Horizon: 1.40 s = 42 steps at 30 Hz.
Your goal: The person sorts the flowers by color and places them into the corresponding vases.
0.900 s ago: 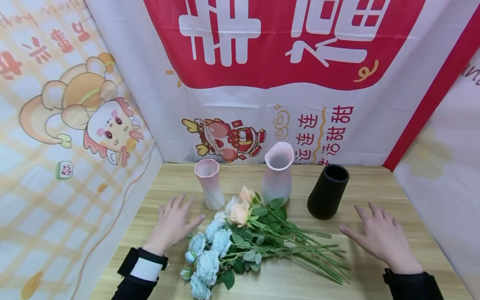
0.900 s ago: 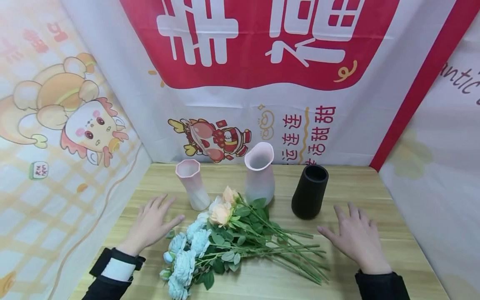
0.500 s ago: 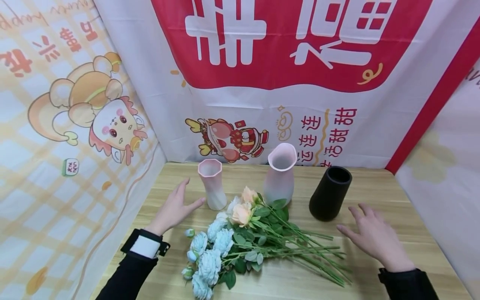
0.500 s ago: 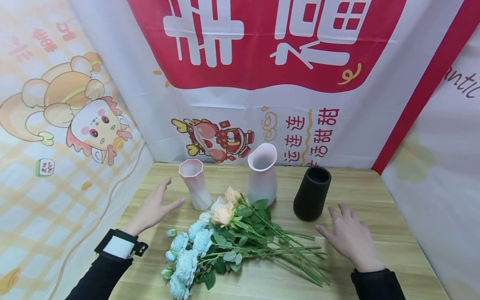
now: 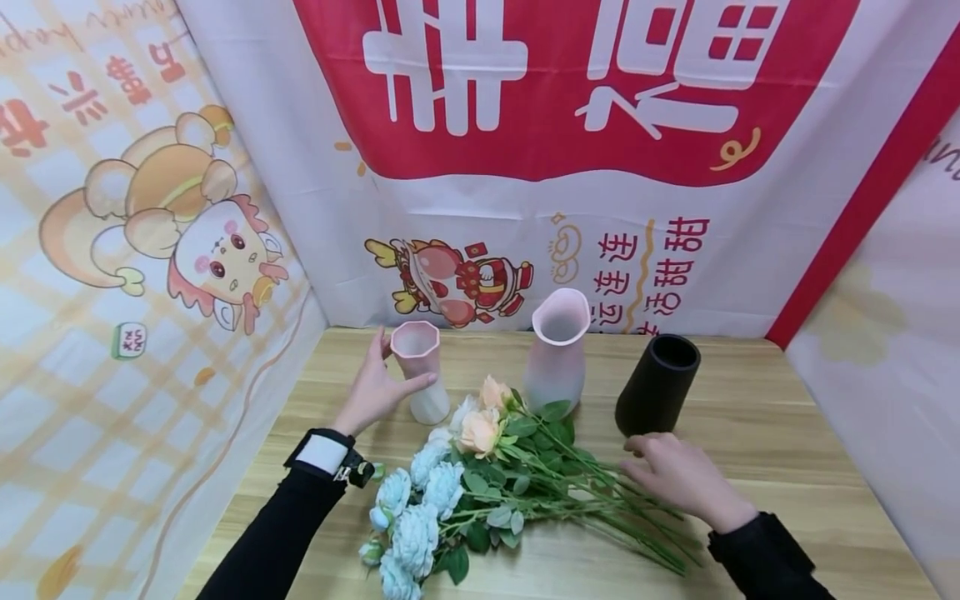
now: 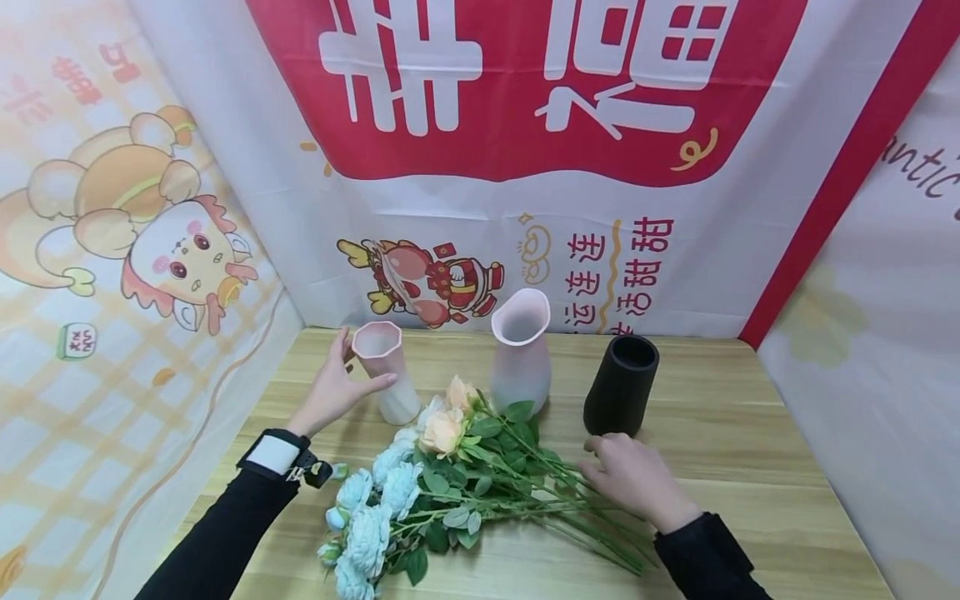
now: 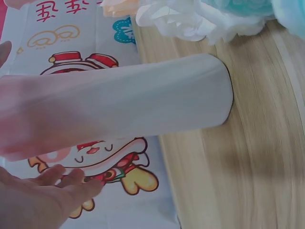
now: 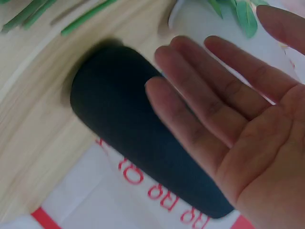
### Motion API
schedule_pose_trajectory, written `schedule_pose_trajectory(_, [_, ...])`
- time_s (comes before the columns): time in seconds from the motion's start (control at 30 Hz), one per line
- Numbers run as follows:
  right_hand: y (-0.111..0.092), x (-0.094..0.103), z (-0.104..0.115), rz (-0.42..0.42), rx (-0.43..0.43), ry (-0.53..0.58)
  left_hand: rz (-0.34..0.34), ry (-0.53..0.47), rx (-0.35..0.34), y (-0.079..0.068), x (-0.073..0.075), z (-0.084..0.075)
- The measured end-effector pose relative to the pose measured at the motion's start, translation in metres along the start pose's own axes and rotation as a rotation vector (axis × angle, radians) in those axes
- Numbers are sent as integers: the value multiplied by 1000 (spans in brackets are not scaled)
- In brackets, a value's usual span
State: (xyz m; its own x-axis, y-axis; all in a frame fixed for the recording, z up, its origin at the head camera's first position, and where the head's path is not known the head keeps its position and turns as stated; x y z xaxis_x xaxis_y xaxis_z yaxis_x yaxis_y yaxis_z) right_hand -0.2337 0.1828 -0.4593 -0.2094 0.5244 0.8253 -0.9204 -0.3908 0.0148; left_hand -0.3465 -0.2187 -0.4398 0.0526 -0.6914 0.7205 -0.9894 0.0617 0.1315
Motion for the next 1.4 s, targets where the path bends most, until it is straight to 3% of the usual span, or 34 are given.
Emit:
schedule_pose_trajectory(0.13, [12, -10, 6, 33, 42, -23, -19, -73, -6, 8, -6, 4])
schedule_pose_trajectory(0.3, [26, -17, 19, -4, 116, -85, -52, -160, -16, 17, -10, 8])
schedule_pose_trajectory(0.53, [40, -31, 37, -14, 209, -164, -73, -155, -46, 24, -14, 11])
schedule_pose_trajectory(0.73, [46, -40, 49, -16, 289, -198, -54, -236, -25, 27, -18, 12])
schedule_pose_trajectory(0.93, [51, -55, 50, 21, 299, -226, -36, -299, -11, 34, -21, 9])
schedule_pose_trajectory(1.17, [55, -64, 53, -16, 294, -233, -18, -253, -19, 37, -22, 9])
schedule_pose_trajectory(1.4, [59, -68, 47, 5, 197, -155, -1, -218, -39, 38, -23, 8])
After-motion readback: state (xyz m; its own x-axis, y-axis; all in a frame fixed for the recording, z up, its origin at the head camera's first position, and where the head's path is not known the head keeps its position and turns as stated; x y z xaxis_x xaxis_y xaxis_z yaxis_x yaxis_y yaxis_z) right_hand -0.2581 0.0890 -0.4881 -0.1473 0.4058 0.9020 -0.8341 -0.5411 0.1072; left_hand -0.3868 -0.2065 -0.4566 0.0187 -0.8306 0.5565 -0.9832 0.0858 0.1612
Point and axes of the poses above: each hand's wrist, its own y-axis towards the middle knuckle, its own x-axis out of the back of the hand, z = x × y, the point moved 10 cm from there along y, towards the middle knuckle, and after that the axes turned 13 degrees about y, right-handed, at the moved point
